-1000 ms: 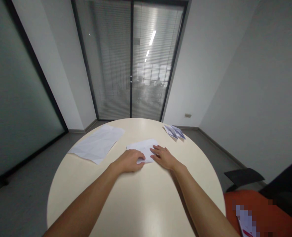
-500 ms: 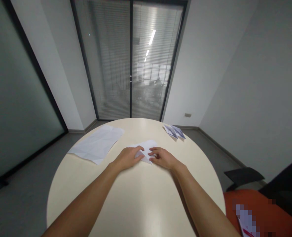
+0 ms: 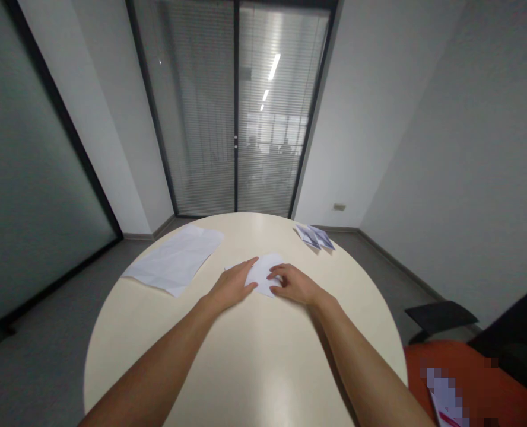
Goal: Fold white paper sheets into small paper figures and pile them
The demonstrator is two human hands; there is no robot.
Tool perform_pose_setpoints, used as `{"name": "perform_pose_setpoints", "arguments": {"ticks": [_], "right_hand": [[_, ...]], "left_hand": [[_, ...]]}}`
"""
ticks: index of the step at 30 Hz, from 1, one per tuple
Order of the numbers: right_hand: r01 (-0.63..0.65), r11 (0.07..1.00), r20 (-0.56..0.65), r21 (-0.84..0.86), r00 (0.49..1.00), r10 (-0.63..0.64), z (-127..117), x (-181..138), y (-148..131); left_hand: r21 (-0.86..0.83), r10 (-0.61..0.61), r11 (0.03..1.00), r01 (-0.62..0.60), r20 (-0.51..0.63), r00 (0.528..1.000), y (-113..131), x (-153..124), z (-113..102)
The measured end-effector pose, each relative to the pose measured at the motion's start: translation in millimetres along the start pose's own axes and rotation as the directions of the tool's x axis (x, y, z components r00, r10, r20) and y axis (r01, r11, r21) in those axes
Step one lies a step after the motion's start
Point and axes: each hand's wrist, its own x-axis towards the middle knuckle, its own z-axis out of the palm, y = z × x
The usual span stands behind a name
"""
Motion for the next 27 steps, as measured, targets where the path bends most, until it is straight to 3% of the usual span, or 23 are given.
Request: {"name": "perform_pose_setpoints", "arguments": {"ticks": [17,22,27], "right_hand": [[0.019,1.000,-0.009,-0.002,1.000,-0.019,1.1,-1.8,-1.3],[0.002,1.000,-0.003,0.013,1.000,-0.002,3.4,-1.4,1.9],[0.012,0.999,0.008,-0.035,1.000,-0.012,5.9,-0.8,4.3]], "left_hand": [[0.159,0.017,0.987,-0.006,-0.066,0.998,3.2,3.2,-1.2],[0.240,-0.057,0.969,0.050,0.020,0.998,16.0,2.2,-0.5],[0.301,-0.113,0.948,0.101,0.024,0.993,36.1,-4.2,0.4]]}}
